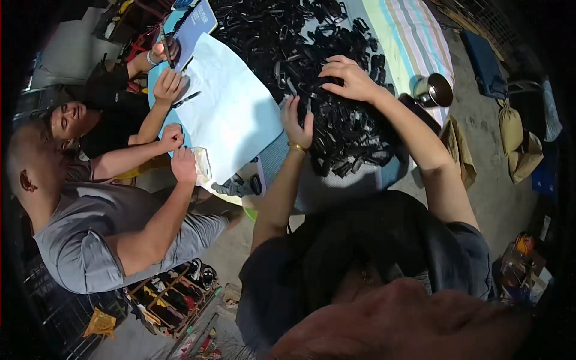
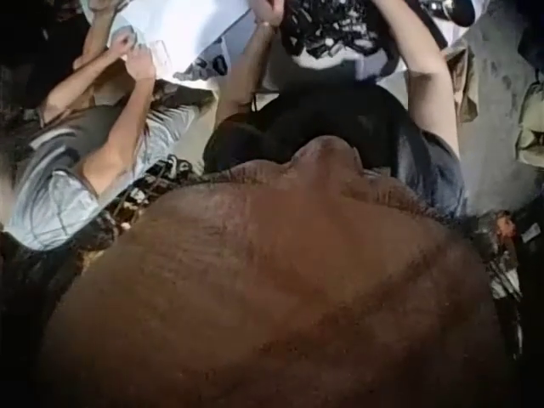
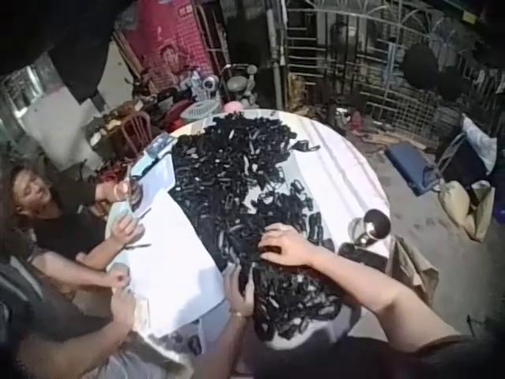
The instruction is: Sorting and inspecting a large pile of small black plastic clips or fasteners on a table.
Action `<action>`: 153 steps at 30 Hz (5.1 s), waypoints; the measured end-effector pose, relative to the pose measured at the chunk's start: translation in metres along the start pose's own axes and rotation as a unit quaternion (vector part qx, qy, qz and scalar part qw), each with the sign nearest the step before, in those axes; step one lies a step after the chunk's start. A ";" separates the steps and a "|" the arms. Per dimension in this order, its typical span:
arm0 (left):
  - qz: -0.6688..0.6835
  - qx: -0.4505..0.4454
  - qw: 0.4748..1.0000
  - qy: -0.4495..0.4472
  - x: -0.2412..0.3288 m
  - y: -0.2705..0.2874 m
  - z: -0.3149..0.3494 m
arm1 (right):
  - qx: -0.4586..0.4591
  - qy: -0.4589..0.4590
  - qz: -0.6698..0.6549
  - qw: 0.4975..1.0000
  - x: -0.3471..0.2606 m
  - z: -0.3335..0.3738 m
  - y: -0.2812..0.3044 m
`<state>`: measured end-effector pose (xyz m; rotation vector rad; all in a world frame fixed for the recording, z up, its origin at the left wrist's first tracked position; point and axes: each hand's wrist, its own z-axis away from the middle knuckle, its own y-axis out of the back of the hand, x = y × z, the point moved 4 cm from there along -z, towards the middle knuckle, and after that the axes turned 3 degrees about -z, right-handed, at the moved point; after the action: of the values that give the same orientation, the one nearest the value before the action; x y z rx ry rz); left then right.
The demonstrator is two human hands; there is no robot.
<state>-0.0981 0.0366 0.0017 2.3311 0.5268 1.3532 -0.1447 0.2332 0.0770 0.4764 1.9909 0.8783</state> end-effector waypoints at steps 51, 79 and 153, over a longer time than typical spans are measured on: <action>-0.192 -0.309 0.910 -0.201 0.152 -0.020 0.087 | 0.292 -0.387 0.063 0.872 -0.050 0.284 0.024; -0.042 -0.475 0.853 -0.210 0.132 -0.039 0.128 | 0.237 -0.387 0.259 0.853 0.013 0.290 0.078; -0.105 -0.194 0.961 -0.167 0.141 -0.019 0.045 | 0.127 -0.265 0.144 0.945 -0.033 0.252 0.028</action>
<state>0.0043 0.1176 0.0747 2.0492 0.3530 0.8513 0.0861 0.3319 0.0258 1.0559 1.5541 0.5800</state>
